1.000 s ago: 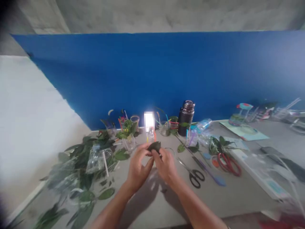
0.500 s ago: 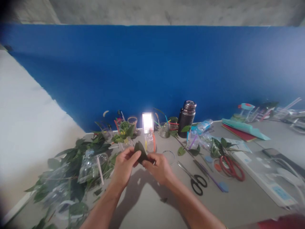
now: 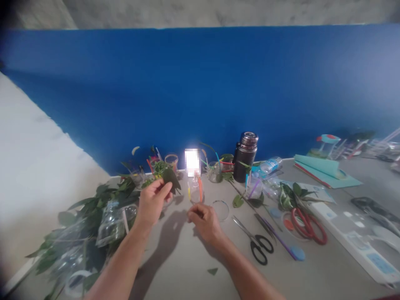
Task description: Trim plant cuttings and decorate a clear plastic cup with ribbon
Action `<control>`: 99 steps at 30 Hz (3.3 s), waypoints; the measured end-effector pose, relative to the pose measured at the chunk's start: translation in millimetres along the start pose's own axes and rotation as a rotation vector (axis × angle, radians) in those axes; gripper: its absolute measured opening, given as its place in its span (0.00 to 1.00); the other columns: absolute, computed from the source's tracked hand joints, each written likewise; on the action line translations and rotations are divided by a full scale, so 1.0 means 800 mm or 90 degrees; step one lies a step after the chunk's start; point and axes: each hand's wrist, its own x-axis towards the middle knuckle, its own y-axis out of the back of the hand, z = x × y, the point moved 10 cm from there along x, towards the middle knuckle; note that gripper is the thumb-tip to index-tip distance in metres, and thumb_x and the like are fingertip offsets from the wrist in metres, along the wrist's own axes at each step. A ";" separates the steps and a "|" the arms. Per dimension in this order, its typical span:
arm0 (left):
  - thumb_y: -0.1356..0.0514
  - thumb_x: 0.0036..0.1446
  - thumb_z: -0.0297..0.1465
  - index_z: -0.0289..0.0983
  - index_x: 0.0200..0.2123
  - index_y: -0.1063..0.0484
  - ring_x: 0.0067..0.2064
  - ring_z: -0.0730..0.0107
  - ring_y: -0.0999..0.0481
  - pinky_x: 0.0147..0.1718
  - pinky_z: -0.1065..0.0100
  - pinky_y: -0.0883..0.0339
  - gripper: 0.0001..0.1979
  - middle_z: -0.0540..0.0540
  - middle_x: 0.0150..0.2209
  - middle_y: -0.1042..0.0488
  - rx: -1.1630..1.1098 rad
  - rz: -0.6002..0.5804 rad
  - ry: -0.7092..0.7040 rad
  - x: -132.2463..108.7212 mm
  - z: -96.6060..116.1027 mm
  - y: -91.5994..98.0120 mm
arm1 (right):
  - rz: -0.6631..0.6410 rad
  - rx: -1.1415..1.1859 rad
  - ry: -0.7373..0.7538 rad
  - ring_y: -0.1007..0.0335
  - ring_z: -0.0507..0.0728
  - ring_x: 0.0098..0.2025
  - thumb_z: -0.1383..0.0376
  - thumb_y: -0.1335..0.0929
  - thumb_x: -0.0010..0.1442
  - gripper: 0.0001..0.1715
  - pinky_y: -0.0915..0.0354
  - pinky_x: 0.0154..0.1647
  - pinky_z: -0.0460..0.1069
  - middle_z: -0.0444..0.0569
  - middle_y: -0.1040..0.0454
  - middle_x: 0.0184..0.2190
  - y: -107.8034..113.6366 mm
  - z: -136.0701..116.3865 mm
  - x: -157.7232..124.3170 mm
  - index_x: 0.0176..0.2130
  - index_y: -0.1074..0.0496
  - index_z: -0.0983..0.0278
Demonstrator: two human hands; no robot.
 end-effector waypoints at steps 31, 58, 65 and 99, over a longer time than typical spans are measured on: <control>0.38 0.54 0.33 0.38 0.29 0.26 0.28 0.71 0.30 0.34 0.70 0.35 0.05 0.52 0.26 0.25 0.252 0.099 -0.137 0.047 -0.009 -0.026 | -0.062 -0.091 -0.057 0.30 0.52 0.26 0.66 0.33 0.59 0.10 0.39 0.30 0.45 0.45 0.23 0.24 -0.019 0.038 -0.003 0.28 0.25 0.65; 0.39 0.57 0.35 0.38 0.32 0.23 0.32 0.66 0.24 0.37 0.68 0.32 0.08 0.47 0.30 0.20 0.300 0.078 -0.134 0.051 -0.030 -0.029 | -0.068 -0.114 -0.050 0.30 0.52 0.26 0.68 0.33 0.59 0.10 0.40 0.30 0.44 0.45 0.23 0.24 -0.017 0.026 -0.004 0.27 0.26 0.65; 0.44 0.62 0.32 0.38 0.36 0.22 0.33 0.64 0.21 0.38 0.67 0.32 0.11 0.43 0.32 0.18 0.359 0.031 -0.129 0.057 -0.037 -0.033 | -0.073 -0.101 -0.064 0.30 0.51 0.26 0.67 0.33 0.60 0.09 0.40 0.29 0.44 0.45 0.23 0.24 -0.019 0.035 -0.004 0.29 0.24 0.65; 0.30 0.44 0.39 0.35 0.29 0.28 0.18 0.79 0.38 0.18 0.74 0.48 0.15 0.54 0.20 0.32 -0.185 -0.143 0.164 -0.067 -0.036 -0.040 | -0.114 -0.030 -0.045 0.34 0.51 0.26 0.56 0.32 0.61 0.17 0.42 0.25 0.45 0.50 0.19 0.31 0.028 -0.026 -0.059 0.36 0.19 0.65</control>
